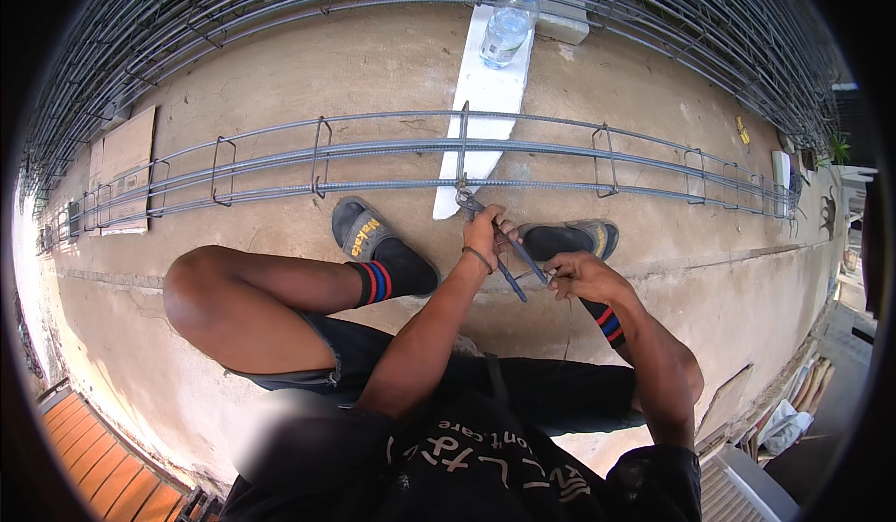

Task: The person secures a rebar structure by wrapping tie wire around the metal rods and twisting it tight using pliers, then positions another tie wire around the bars.

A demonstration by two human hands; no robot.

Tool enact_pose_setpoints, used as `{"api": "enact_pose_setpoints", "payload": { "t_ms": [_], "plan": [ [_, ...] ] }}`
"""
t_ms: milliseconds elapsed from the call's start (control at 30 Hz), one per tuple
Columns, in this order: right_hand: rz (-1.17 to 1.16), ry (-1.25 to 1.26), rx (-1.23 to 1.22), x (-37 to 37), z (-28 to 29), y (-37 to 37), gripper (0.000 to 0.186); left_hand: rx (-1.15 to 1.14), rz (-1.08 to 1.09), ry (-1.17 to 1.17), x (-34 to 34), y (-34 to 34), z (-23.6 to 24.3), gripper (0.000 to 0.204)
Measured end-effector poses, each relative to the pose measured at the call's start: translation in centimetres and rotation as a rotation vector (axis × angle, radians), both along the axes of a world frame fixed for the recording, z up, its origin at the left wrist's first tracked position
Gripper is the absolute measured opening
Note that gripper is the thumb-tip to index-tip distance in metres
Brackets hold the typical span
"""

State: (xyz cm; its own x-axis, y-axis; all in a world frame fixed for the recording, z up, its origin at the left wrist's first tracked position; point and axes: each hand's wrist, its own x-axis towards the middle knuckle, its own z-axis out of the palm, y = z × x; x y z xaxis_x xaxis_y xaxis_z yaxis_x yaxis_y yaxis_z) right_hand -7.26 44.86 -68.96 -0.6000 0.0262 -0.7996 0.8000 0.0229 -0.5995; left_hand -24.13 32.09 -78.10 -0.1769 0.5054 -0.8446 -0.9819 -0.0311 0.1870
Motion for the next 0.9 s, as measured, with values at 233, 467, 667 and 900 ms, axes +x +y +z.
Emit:
{"api": "enact_pose_setpoints", "payload": {
  "t_ms": [233, 467, 667, 900],
  "plan": [
    [0.239, 0.196, 0.622, 4.7, -4.4, -5.2, 0.016, 0.064, 0.040, -0.067, 0.7, 1.4, -0.1, 0.025],
    [-0.399, 0.309, 0.448, -1.2, 4.6, -6.5, 0.021, -0.022, 0.029, 0.033, 0.1, -0.2, -0.1, 0.023],
    [0.453, -0.026, 0.945, 0.0, -0.9, -5.0, 0.019, -0.017, 0.019, -0.011, 0.3, 0.3, -0.6, 0.022],
    [0.314, -0.083, 0.317, 2.6, -5.7, -5.8, 0.053, -0.142, -0.073, 0.050, 0.6, 0.2, -0.8, 0.020]
  ]
}}
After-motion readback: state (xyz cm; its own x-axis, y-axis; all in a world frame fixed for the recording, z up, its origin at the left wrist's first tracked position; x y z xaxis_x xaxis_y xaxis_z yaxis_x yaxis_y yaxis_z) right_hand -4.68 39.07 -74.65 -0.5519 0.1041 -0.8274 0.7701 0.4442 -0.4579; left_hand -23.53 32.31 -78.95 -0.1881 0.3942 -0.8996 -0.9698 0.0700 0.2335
